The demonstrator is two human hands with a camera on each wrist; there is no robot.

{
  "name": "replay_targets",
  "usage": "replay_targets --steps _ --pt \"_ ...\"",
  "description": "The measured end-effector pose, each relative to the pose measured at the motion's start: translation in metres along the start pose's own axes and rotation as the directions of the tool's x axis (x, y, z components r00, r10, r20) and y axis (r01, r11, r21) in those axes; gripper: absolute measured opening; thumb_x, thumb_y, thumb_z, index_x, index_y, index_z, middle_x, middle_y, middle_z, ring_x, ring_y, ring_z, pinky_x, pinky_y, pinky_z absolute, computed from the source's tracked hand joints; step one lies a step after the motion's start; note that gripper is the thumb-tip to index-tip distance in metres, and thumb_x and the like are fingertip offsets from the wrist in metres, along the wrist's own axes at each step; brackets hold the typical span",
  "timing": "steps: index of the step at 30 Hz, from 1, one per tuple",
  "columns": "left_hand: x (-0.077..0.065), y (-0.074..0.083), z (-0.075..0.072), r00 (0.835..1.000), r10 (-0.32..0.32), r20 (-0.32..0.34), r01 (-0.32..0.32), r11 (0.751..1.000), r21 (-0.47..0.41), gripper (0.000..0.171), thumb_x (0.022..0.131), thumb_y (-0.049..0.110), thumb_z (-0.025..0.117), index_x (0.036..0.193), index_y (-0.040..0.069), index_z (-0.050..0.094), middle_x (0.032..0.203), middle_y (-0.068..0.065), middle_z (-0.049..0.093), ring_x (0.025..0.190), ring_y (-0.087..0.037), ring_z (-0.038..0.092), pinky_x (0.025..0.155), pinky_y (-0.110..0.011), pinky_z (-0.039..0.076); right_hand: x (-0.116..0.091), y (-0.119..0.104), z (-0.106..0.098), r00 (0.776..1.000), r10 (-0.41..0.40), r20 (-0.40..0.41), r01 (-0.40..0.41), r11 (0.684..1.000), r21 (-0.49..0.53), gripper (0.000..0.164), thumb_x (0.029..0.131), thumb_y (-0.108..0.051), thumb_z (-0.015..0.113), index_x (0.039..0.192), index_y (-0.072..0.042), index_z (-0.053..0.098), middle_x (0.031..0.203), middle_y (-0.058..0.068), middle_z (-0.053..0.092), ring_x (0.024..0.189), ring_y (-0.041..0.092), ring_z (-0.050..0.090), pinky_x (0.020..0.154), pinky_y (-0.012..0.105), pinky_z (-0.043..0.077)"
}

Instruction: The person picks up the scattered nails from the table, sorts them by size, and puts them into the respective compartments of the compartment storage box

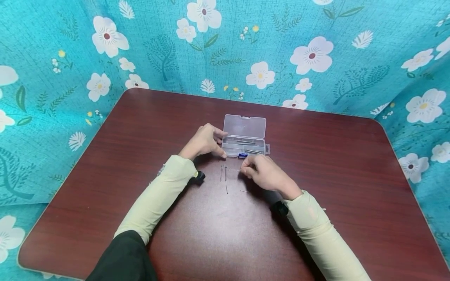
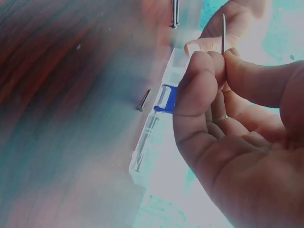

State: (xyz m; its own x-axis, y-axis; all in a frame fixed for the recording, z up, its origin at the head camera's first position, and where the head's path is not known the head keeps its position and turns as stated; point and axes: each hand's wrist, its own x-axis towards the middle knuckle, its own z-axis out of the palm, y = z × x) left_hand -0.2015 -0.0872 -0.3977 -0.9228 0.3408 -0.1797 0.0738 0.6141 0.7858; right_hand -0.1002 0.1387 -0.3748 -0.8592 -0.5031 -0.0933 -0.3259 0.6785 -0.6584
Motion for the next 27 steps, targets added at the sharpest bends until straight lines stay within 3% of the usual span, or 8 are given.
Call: replay_targets --steps 5,11,18,27 --pt "0.0 0.001 -0.001 1.0 0.004 -0.007 -0.004 1.0 0.0 0.08 0.051 0.011 0.102 0.125 0.012 0.073 0.104 -0.004 0.074 0.091 -0.015 0.067 0.086 -0.032 0.052 0.002 0.005 -0.004 0.998 0.045 -0.046 -0.04 0.994 0.105 0.015 0.098 -0.004 0.064 0.084 -0.005 0.07 0.071 -0.001 0.059 0.065 0.015 0.057 0.065 0.033 0.047" --pt "-0.001 0.001 -0.001 1.0 -0.011 -0.003 0.011 1.0 -0.006 0.079 0.051 0.011 0.102 0.125 0.012 0.073 0.104 -0.004 0.074 0.092 -0.015 0.066 0.087 -0.032 0.052 0.007 0.01 -0.005 0.983 0.16 -0.085 -0.131 0.951 0.279 0.018 0.1 -0.005 0.062 0.089 0.004 0.073 0.074 0.006 0.066 0.068 0.02 0.064 0.063 0.032 0.055" --pt "-0.001 0.001 0.001 1.0 -0.003 -0.009 0.003 1.0 -0.006 0.079 0.05 0.009 0.102 0.124 0.011 0.073 0.104 -0.005 0.074 0.092 -0.016 0.066 0.084 -0.031 0.052 0.011 0.014 -0.007 0.973 0.196 -0.119 -0.155 0.945 0.288 0.024 0.102 -0.006 0.059 0.086 0.005 0.072 0.074 0.007 0.065 0.067 0.018 0.06 0.061 0.026 0.05" --pt "0.001 -0.002 0.0 1.0 0.013 -0.006 -0.013 1.0 0.006 0.078 0.051 0.012 0.102 0.124 0.012 0.073 0.105 -0.003 0.074 0.091 -0.013 0.067 0.087 -0.031 0.052 0.016 0.014 -0.016 0.959 0.233 -0.159 -0.187 0.947 0.26 0.026 0.103 -0.009 0.057 0.085 0.005 0.071 0.076 0.01 0.064 0.069 0.02 0.056 0.06 0.028 0.04"
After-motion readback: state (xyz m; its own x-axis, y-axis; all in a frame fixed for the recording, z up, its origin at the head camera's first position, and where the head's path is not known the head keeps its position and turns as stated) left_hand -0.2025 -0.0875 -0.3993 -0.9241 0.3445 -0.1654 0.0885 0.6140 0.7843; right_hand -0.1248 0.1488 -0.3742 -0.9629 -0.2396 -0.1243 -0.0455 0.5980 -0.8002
